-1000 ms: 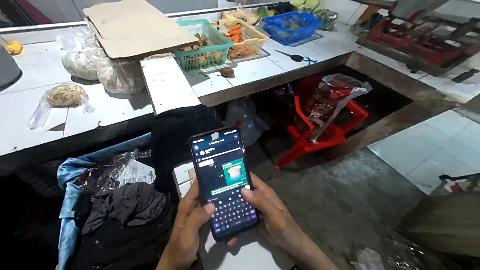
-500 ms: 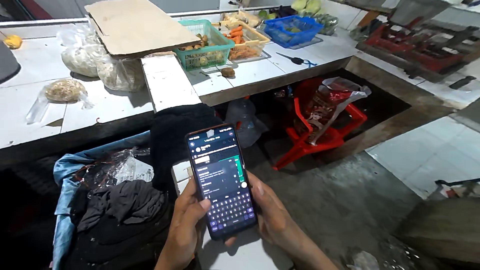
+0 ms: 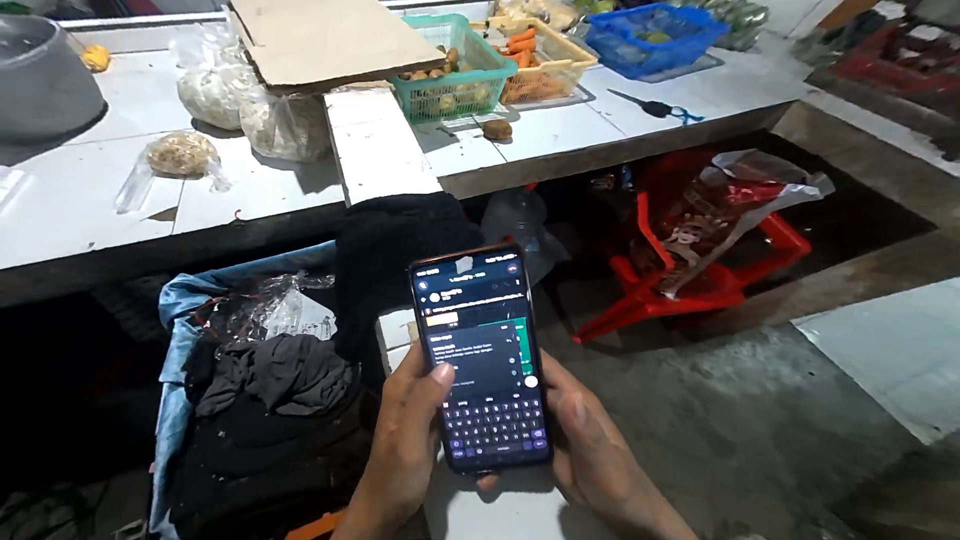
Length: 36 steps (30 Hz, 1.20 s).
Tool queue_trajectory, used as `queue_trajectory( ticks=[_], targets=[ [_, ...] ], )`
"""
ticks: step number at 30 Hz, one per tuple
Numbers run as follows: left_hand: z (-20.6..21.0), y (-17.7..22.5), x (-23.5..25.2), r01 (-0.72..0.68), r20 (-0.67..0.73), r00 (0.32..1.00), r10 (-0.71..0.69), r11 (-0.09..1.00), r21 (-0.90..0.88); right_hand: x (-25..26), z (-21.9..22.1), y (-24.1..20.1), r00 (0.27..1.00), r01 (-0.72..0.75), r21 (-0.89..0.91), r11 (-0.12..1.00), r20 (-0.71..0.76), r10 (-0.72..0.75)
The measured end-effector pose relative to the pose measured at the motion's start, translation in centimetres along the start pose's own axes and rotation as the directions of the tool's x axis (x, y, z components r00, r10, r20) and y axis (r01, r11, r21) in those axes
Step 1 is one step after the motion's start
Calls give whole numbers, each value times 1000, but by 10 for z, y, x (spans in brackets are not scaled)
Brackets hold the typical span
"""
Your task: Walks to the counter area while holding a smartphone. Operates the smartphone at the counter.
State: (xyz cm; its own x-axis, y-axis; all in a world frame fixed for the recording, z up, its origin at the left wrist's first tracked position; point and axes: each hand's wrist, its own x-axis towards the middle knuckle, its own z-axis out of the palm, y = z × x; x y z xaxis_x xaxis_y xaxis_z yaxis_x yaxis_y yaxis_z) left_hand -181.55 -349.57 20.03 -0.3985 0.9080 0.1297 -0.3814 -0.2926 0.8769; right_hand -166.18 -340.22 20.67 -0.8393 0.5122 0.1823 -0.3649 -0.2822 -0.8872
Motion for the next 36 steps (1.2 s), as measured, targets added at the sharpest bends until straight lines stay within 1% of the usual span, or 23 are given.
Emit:
queue_trajectory(
  ticks=[2,8,15,20,24,28,31,33,36],
  targets=[
    [-2,0,-2,15,-8,1000,-15,1000,15,0,0,1,1000,8,1,1000,11,-8],
    [-3,-2,-1,48,9,999,-48,997,-64,-1,-4,0,999,-23,25,999,26,22],
    [-5,-4,-2,51,14,999,-50,997,-49,-1,-4,-1,999,-41,49,998,25,40],
    [-4,-4,-4,23,36,999,-20,998,-65,0,-2,-4,997,-78,51,996,7,78],
    [-4,-4,-2,-2,37,999,4,998,-64,1,0,-4,997,-71,37,997,-4,71],
    [-6,-6,-1,-20,58,998,26,995,-93,3,-2,-3,998,-69,53,996,9,69],
    [-7,-6,-2,-22,60,998,28,994,-109,3,-1,-2,998,-56,28,998,20,55],
    [-7,-6,-1,-25,66,997,33,993,-119,1,-1,-2,998,-49,2,999,48,48],
    [-8,-7,-1,-29,48,998,35,992,-122,0,-5,-3,987,-54,6,998,155,53]
  ],
)
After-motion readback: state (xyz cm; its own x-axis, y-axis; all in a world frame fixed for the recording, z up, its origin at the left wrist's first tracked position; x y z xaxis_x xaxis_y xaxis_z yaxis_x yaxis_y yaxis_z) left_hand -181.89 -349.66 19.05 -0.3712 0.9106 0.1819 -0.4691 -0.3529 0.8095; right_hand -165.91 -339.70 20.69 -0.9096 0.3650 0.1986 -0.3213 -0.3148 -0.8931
